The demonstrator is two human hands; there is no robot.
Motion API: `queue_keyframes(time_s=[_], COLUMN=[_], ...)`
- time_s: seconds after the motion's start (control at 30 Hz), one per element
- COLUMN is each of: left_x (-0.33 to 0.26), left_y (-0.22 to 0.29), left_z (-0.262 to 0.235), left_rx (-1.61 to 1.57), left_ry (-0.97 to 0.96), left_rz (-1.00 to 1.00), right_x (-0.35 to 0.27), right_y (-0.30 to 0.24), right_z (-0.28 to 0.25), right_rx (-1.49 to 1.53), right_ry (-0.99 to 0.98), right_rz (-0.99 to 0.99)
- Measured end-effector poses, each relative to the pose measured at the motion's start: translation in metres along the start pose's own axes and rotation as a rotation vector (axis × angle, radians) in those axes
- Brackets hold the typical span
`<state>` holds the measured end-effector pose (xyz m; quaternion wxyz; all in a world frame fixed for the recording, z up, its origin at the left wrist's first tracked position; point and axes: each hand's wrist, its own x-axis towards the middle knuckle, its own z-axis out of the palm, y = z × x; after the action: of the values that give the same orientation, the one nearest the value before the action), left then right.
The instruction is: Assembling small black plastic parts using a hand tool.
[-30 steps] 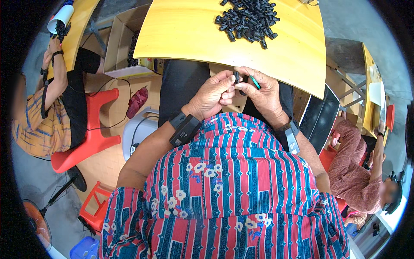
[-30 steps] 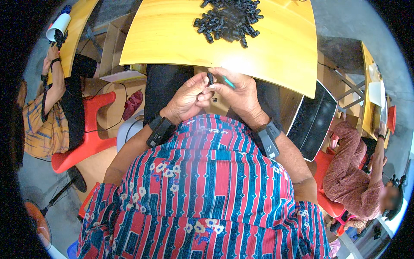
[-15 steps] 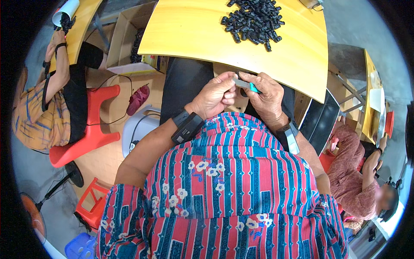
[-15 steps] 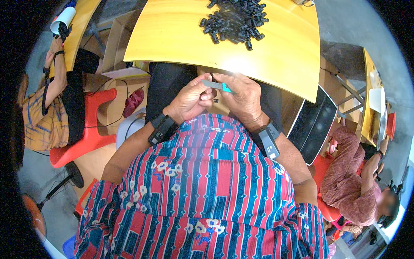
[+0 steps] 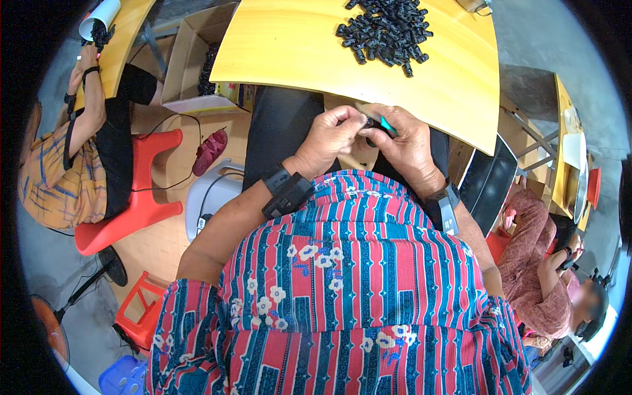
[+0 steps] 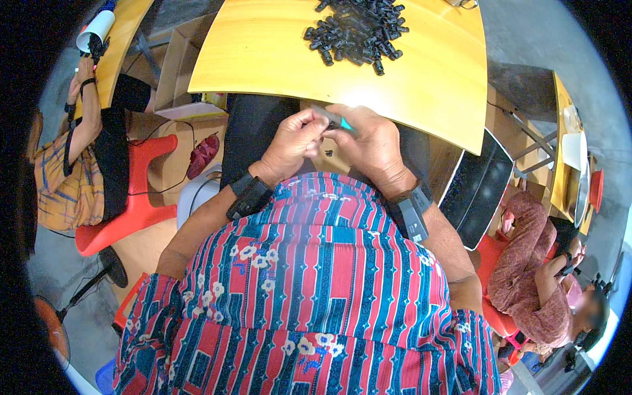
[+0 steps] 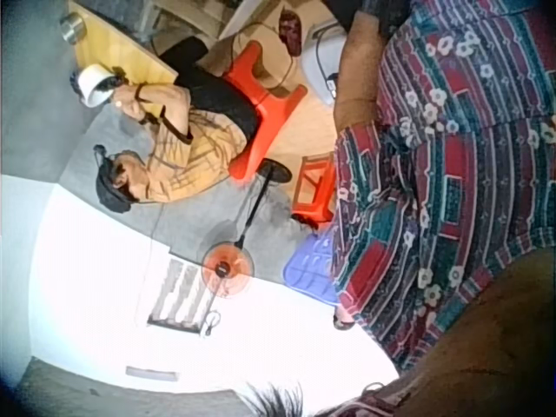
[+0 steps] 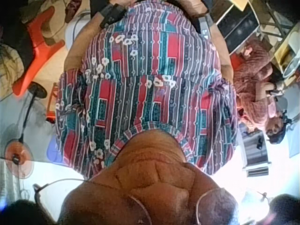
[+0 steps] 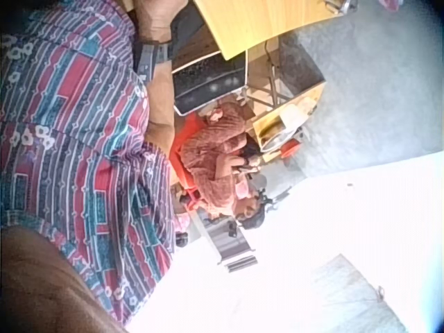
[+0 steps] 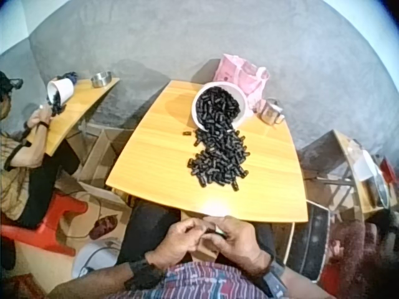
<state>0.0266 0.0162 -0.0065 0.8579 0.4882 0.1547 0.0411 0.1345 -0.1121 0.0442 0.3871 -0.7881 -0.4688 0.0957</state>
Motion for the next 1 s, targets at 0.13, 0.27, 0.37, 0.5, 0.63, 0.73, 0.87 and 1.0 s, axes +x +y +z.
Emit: queue_keyframes(time_s=[0.13, 0.27, 0.37, 0.5, 0.63, 0.73, 0.87, 1.0], left_x=[0.0, 0.0, 0.001, 0.002, 0.003, 0.003, 0.004, 0.006], left_y=[0.001, 0.001, 0.001, 0.002, 0.002, 0.003, 0.004, 0.006], left_z=[-0.001, -0.003, -0.005, -0.007, -0.006, -0.007, -0.007, -0.006], left_rx=[-0.493, -0.614, -0.648, -0.66, -0.668, -0.666, -0.666, -0.677], left_ry=[-0.168, -0.23, -0.261, -0.267, -0.271, -0.254, -0.232, -0.23], left_rz=[-0.191, -0.253, -0.245, -0.248, -0.255, -0.255, -0.225, -0.215], right_x=[-0.004, -0.005, -0.003, -0.002, -0.001, -0.001, -0.002, -0.001], right_y=[0.011, 0.006, 0.001, 0.005, 0.009, 0.01, 0.004, 0.013], right_z=[0.006, 0.007, 0.005, 0.007, 0.009, 0.007, 0.005, -0.002], right_rx=[0.632, 0.775, 0.82, 0.803, 0.784, 0.73, 0.545, 0.369], right_ry=[-0.019, -0.054, -0.09, -0.098, -0.101, -0.104, -0.033, -0.081], right_rz=[0.321, 0.395, 0.396, 0.367, 0.325, 0.289, 0.243, 0.165])
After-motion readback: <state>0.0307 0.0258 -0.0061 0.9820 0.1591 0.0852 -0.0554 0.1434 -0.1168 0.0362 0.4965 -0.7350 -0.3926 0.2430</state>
